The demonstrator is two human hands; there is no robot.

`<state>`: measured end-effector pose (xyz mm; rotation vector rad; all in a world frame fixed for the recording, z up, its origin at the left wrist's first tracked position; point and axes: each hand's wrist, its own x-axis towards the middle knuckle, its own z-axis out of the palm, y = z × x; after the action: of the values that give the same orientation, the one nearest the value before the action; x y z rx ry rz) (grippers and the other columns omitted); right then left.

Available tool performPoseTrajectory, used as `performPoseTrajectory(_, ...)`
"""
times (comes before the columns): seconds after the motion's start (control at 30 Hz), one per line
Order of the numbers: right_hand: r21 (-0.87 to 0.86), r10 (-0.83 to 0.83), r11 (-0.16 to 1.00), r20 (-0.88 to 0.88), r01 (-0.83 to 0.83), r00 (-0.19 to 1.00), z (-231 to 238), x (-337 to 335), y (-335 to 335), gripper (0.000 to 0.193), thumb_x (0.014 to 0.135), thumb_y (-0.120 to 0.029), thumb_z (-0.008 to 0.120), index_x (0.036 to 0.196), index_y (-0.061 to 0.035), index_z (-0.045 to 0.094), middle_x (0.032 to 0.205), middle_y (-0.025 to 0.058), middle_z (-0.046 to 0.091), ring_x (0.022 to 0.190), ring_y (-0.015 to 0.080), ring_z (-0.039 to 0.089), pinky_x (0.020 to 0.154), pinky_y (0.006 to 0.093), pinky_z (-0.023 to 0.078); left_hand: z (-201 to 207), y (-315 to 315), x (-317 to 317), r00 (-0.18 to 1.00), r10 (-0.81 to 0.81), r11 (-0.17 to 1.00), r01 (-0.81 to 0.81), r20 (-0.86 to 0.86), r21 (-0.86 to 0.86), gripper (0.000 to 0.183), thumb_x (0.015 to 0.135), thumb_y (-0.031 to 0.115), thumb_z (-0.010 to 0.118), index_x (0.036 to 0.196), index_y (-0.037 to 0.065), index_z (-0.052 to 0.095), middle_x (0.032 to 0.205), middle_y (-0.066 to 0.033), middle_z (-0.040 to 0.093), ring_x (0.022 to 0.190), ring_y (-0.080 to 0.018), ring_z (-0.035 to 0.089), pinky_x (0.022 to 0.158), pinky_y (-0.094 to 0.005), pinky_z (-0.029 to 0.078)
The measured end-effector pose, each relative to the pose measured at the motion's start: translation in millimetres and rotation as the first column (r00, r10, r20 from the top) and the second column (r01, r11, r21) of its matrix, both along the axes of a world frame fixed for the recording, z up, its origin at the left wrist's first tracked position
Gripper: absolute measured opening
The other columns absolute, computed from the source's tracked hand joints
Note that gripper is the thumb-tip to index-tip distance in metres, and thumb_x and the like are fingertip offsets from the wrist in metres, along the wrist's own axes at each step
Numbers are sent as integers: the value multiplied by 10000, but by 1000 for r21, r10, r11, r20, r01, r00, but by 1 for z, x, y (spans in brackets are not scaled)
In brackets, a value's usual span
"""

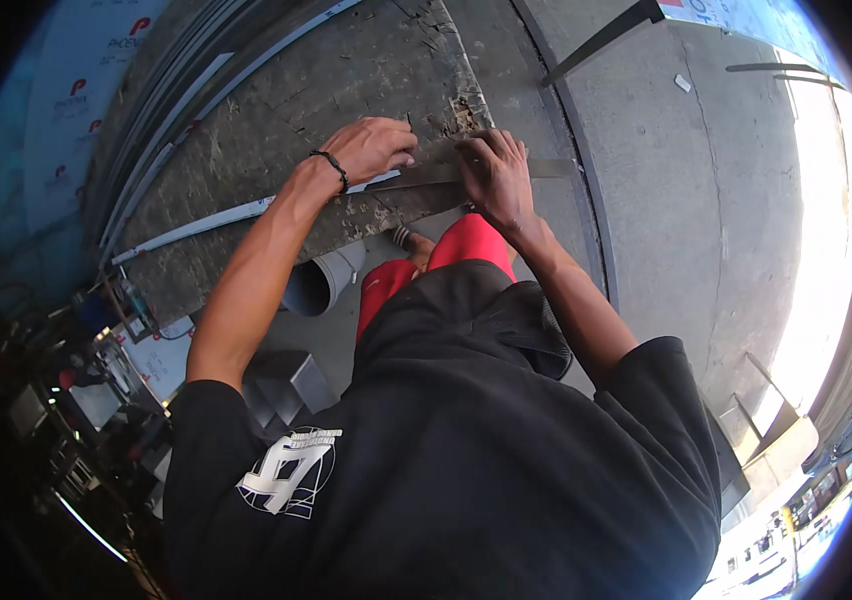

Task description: Marking a long metal strip with a pencil and then peeling off its protective plastic film.

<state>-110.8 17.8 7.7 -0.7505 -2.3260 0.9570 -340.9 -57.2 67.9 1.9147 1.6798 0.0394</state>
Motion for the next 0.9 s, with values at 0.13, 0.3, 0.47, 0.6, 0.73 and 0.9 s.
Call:
performPoseTrajectory(0.13,48,-174,983,-20,175,985,-6,9,3,217,868,-184,695,1063,-91,672,1043,82,621,1011,275,575,905,393,410,-1,23,6,974,-228,973,228,16,-23,148,877,196,675,891,53,643,890,-91,595,933,-311,624,806,-436,514)
performPoseTrajectory(0.3,206,-512,838,-25,506,858,-3,-3,-2,298,866,-272,721,1109,-111,660,1108,71,604,1050,256,566,934,408,399,-10,34,0,889,-455,890,456,47,4,117,869,166,680,882,57,640,899,-91,588,938,-303,608,812,-429,509)
performPoseTrajectory(0.47,289,-649,734,31,615,760,-5,-2,-10,396,893,-318,694,1221,-114,607,1221,90,571,1176,277,514,1021,444,338,-17,41,-7,789,-612,790,614,58,-4,128,866,182,689,879,64,642,904,-86,579,934,-291,603,809,-414,515)
performPoseTrajectory(0.6,387,-731,664,154,640,665,-5,-4,-39,521,884,-343,692,1328,-114,543,1374,103,480,1310,303,425,1079,496,289,-20,43,-9,731,-677,734,679,78,14,133,866,187,690,883,63,644,899,-86,577,932,-289,602,812,-409,516)
performPoseTrajectory(0.73,340,-766,638,192,691,613,-6,-9,-72,613,867,-362,704,1389,-117,495,1445,108,424,1378,306,358,1115,527,250,-26,45,-7,714,-694,719,687,89,104,136,870,192,687,895,66,644,899,-88,578,926,-290,601,811,-409,516)
performPoseTrajectory(0.9,290,-763,647,261,705,592,-3,-10,-99,770,839,-456,726,1465,-123,427,1509,136,364,1438,317,282,1157,548,194,-28,42,-14,670,-734,679,728,110,98,138,872,190,685,898,64,635,892,-90,577,924,-294,599,813,-413,513)
